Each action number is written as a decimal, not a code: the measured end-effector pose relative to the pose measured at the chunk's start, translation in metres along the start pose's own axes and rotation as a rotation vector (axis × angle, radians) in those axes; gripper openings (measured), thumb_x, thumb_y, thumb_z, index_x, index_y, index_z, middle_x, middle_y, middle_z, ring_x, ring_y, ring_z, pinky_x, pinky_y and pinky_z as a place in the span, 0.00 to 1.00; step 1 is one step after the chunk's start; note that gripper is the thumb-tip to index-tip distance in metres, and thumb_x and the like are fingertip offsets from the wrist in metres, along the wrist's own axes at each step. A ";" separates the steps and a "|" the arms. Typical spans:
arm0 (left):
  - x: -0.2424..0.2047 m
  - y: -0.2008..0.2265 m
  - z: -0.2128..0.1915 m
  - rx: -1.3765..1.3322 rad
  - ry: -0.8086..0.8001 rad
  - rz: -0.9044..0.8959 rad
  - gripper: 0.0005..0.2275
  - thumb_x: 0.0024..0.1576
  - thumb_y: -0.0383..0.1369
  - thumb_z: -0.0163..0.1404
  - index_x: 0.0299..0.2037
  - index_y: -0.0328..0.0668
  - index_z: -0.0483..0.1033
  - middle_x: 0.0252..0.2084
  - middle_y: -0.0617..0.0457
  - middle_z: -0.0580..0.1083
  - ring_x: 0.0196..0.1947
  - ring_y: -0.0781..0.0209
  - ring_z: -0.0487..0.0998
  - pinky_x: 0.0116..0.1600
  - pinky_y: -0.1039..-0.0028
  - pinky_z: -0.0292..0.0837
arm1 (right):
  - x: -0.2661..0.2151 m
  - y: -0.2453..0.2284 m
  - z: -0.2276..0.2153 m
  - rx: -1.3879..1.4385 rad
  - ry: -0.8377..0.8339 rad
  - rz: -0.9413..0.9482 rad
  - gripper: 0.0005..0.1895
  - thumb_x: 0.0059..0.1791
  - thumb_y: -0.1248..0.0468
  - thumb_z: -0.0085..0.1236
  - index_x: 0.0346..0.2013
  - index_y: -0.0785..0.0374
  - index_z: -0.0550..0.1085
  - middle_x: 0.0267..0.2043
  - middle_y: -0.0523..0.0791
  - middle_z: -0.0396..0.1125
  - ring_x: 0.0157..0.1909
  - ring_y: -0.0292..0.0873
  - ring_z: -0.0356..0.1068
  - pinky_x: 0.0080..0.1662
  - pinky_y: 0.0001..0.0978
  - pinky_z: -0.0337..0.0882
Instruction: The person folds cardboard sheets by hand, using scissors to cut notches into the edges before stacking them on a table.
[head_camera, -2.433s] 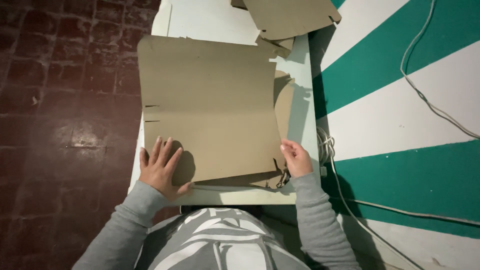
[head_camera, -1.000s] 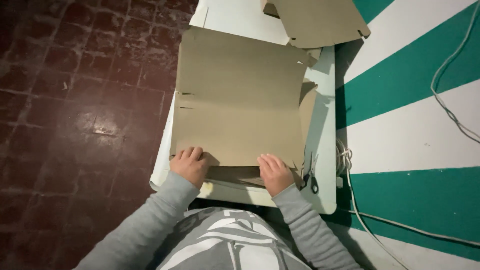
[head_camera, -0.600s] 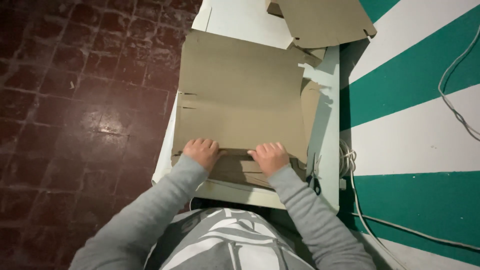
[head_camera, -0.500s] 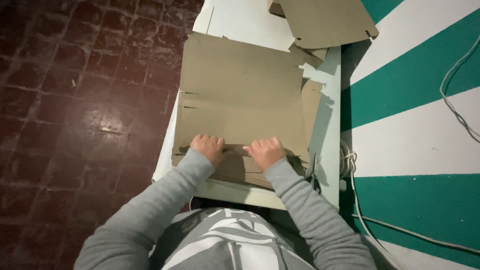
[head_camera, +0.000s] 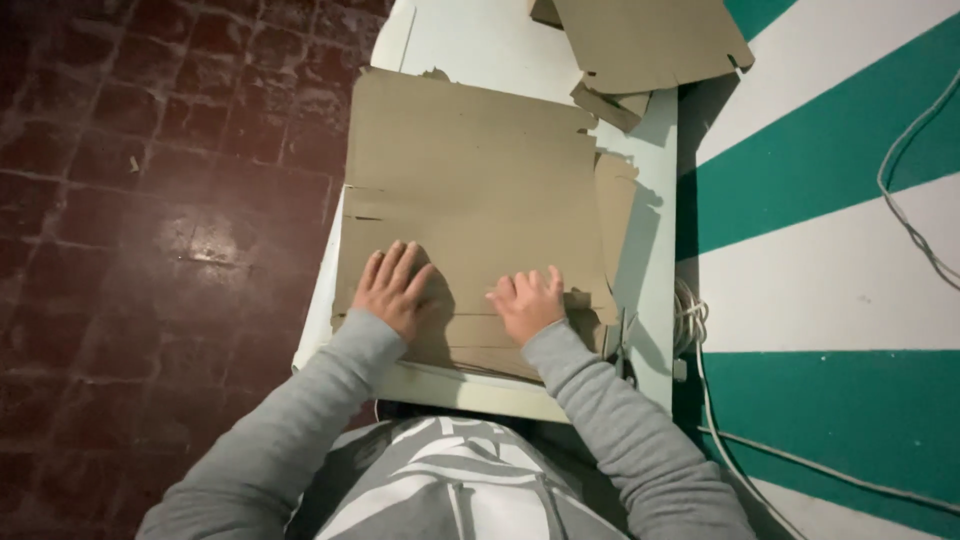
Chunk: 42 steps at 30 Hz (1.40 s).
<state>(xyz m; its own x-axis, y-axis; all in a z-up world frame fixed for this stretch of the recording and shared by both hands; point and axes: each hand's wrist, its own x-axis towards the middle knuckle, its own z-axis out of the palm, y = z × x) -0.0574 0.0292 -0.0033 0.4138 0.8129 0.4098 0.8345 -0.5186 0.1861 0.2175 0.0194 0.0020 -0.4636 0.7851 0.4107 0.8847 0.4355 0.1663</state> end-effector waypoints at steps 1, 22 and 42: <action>-0.003 -0.003 0.000 -0.005 -0.004 0.005 0.26 0.55 0.50 0.53 0.60 0.48 0.72 0.70 0.43 0.62 0.72 0.43 0.59 0.72 0.50 0.51 | -0.005 0.004 0.001 -0.002 -0.005 0.007 0.15 0.49 0.49 0.59 0.37 0.56 0.73 0.33 0.44 0.65 0.42 0.49 0.65 0.57 0.65 0.59; -0.012 -0.003 -0.004 0.245 -0.252 0.006 0.28 0.56 0.34 0.44 0.71 0.49 0.62 0.76 0.50 0.55 0.77 0.52 0.53 0.78 0.58 0.45 | -0.073 0.089 -0.006 -0.149 -0.181 0.292 0.11 0.47 0.66 0.52 0.44 0.57 0.72 0.43 0.46 0.66 0.51 0.51 0.65 0.53 0.51 0.64; 0.037 0.046 -0.001 -0.447 0.080 0.024 0.06 0.57 0.35 0.56 0.32 0.45 0.74 0.31 0.53 0.76 0.37 0.51 0.77 0.48 0.58 0.65 | -0.109 0.117 -0.078 0.589 -0.200 0.249 0.28 0.46 0.58 0.67 0.58 0.64 0.74 0.66 0.48 0.66 0.71 0.53 0.60 0.66 0.46 0.63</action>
<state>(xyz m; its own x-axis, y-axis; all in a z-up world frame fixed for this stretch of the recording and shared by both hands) -0.0040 0.0352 0.0212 0.3871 0.7851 0.4835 0.5787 -0.6151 0.5354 0.3751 -0.0495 0.0471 -0.2989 0.9352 0.1902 0.8188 0.3536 -0.4522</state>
